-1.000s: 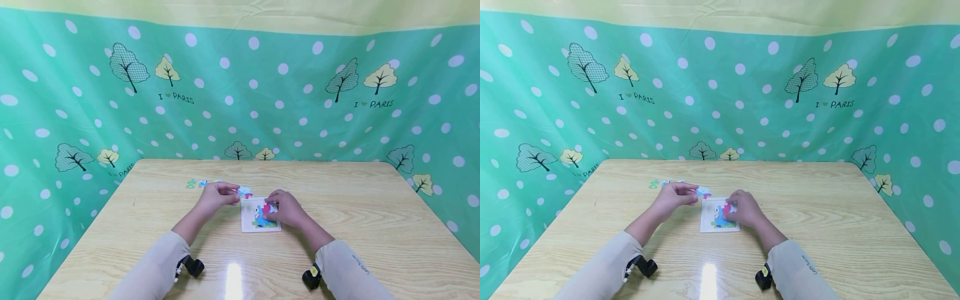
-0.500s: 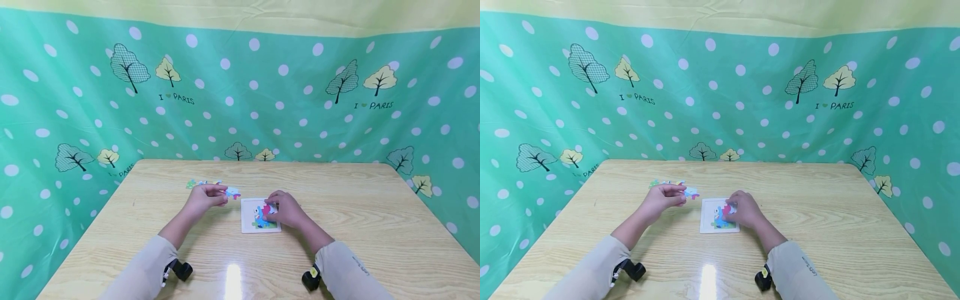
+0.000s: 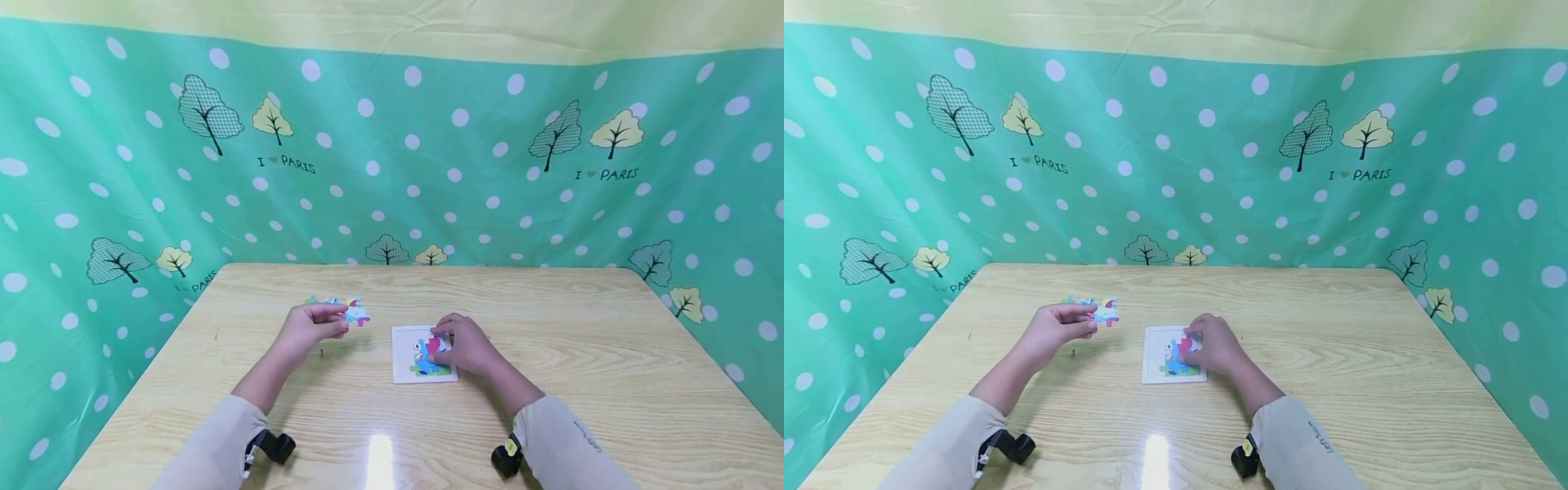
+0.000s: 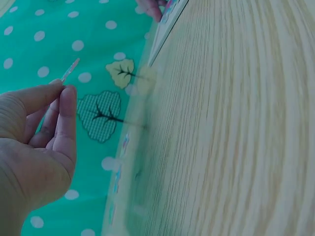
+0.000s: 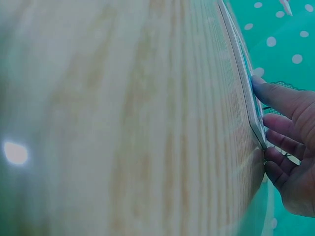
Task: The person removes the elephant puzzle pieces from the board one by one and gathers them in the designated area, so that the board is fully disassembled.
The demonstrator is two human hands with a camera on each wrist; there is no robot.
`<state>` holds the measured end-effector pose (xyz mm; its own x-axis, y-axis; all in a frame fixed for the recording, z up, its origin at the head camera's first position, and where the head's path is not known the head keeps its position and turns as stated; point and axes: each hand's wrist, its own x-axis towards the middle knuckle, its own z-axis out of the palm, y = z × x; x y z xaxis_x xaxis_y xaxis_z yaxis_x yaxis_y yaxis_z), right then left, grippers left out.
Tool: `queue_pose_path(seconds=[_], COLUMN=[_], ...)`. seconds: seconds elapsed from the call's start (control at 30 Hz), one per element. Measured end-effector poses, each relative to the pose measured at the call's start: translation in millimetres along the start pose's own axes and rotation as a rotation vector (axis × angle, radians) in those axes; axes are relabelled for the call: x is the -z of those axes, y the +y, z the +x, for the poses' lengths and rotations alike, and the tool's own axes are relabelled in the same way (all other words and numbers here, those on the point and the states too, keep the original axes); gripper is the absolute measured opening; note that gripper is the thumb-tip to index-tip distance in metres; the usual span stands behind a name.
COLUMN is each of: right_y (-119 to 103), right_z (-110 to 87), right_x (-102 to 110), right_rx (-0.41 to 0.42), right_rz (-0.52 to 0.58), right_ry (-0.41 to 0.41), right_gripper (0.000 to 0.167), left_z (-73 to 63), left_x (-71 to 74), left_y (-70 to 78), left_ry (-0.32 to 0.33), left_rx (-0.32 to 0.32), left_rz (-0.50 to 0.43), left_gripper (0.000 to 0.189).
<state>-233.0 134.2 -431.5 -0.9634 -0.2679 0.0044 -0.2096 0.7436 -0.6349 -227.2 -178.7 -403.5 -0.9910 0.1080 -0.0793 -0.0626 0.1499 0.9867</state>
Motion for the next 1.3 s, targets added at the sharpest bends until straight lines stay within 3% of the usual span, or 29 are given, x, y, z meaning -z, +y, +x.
queue_pose_path(seconds=[0.37, 0.7, 1.1, 1.3], right_y=[1, 0, 0, 1], right_z=[-2.7, -1.7, -1.3, -0.8], right_x=[0, 0, 0, -1], right_rx=[0.015, 0.014, 0.007, 0.027], right_rz=[-0.012, -0.011, -0.018, -0.028], right_ry=[-0.005, 0.001, 0.002, -0.001], right_gripper=[0.048, 0.048, 0.048, 0.048], left_z=[-10.1, -9.0, 3.0, 9.6], left_x=[27.0, 56.7, 79.2, 83.6], left_y=[-7.3, -18.8, -30.2, -33.8], left_ry=[0.034, 0.078, 0.153, 0.160], left_rx=[0.023, -0.013, 0.114, 0.152], left_rz=[0.082, 0.085, 0.135, 0.097], left_gripper=[0.041, 0.043, 0.045, 0.042])
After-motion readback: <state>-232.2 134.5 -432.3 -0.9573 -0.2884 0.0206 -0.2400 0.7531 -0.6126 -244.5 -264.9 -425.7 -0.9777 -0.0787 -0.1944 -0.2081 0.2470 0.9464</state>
